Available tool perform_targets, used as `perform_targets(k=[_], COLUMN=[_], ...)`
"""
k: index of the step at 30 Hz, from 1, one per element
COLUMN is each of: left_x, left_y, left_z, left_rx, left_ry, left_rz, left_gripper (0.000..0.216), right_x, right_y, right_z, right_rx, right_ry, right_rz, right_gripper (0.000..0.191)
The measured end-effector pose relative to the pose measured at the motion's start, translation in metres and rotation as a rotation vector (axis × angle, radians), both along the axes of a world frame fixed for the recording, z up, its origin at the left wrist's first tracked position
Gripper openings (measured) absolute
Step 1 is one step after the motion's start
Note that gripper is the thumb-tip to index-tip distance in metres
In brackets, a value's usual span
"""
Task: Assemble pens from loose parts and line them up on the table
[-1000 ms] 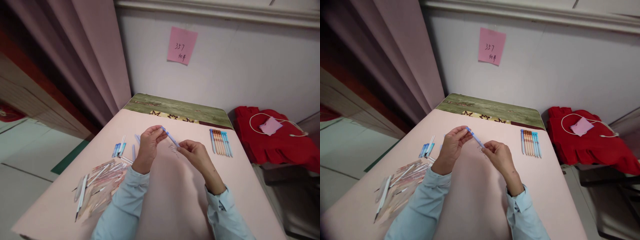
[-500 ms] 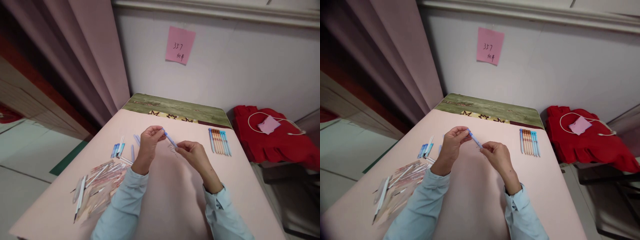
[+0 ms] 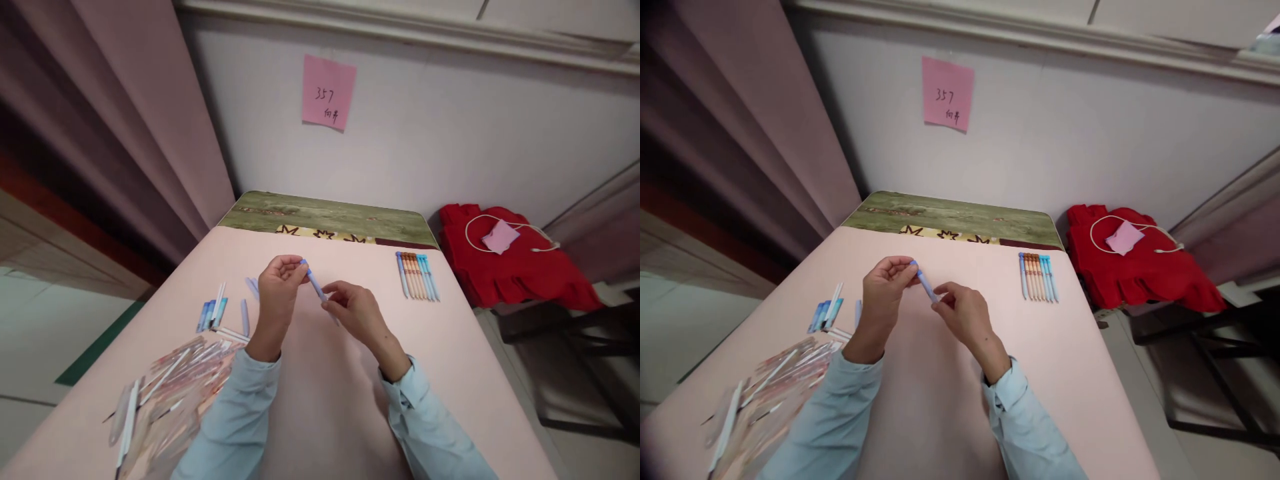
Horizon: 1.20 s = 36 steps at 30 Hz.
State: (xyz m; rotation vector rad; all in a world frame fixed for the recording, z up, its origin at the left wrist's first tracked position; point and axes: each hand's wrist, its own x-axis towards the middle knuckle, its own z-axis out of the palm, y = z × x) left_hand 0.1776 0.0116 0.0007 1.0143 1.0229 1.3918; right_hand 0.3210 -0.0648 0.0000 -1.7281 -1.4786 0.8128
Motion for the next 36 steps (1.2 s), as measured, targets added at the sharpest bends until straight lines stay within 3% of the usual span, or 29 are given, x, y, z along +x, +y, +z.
perform_targets(k=[6, 12, 17, 22, 30, 36], left_x=[0.002, -0.004, -0.008, -0.005, -0.005, -0.006], left_y=[-0.001, 0.000, 0.002, 0.001, -0.002, -0.001], left_z=[0.001, 0.005, 0.006, 0.007, 0.015, 0.017], left_rx=[-0.006, -0.031, -0.060, -0.067, -0.061, -0.066], left_ry=[0.020, 0.077, 0.092, 0.085, 0.103, 0.097], left_rz=[-0.029, -0.013, -0.055, -0.064, -0.070, -0.067], left_gripper=[0.040, 0.038, 0.036, 0.036, 0.035, 0.034], right_x=[0.002, 0.028, 0.069, 0.102, 0.120, 0.125], right_y=[0.000, 0.005, 0.009, 0.008, 0.014, 0.022], right_z=[0.005, -0.002, -0.016, -0.028, -0.030, -0.034], right_rx=[-0.005, 0.018, 0.057, -0.039, -0.274, -0.315], right_ry=[-0.055, 0.037, -0.173, -0.405, -0.568, -0.595], right_rz=[-0.038, -0.209, -0.485, -0.631, -0.690, -0.687], right_gripper=[0.004, 0.013, 0.017, 0.019, 0.028, 0.026])
